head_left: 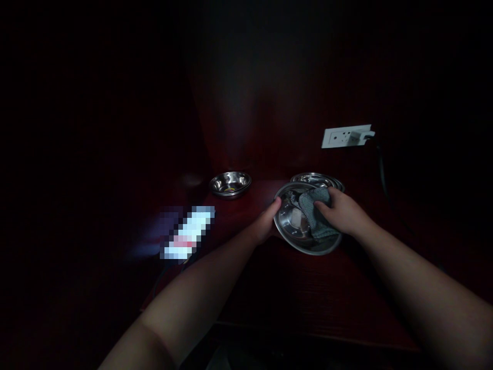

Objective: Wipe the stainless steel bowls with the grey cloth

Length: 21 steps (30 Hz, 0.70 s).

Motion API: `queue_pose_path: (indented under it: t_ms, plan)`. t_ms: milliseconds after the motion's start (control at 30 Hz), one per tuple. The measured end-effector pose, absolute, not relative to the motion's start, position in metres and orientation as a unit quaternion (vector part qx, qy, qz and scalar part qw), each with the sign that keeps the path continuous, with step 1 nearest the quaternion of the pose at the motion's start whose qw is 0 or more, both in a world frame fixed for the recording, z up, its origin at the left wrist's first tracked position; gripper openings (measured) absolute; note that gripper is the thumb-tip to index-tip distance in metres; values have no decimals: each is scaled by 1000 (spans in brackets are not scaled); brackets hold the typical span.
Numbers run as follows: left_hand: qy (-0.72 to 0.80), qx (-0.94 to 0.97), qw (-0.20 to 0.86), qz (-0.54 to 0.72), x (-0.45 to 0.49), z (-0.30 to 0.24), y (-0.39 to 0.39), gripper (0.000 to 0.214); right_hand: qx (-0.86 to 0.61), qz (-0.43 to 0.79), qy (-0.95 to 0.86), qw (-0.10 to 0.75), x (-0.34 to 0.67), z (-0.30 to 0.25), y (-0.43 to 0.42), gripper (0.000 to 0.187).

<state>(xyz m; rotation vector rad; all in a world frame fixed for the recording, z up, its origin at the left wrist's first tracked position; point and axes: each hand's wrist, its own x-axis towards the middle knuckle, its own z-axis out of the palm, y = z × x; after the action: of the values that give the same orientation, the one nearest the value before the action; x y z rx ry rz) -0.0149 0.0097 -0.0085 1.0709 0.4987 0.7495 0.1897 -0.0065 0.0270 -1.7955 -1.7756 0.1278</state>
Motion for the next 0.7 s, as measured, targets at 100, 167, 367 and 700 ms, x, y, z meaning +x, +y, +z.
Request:
queue_pose_path:
  t_ms: [100,167,367,700]
  plan:
    - [234,488,763,354,-14,-10,10,70,-678,45,-669,301,189,27,-7,24]
    - [231,487,764,354,-14,-11,10,70,-680,43,-668,298,189,27,-7,24]
    - [238,485,765,351,-14,-8,8,69,-681,33,-668,298,189,27,-7,26]
    - [236,480,760,370,-11,-12,11,66,-676,41,-669,306,189,27,-7,26]
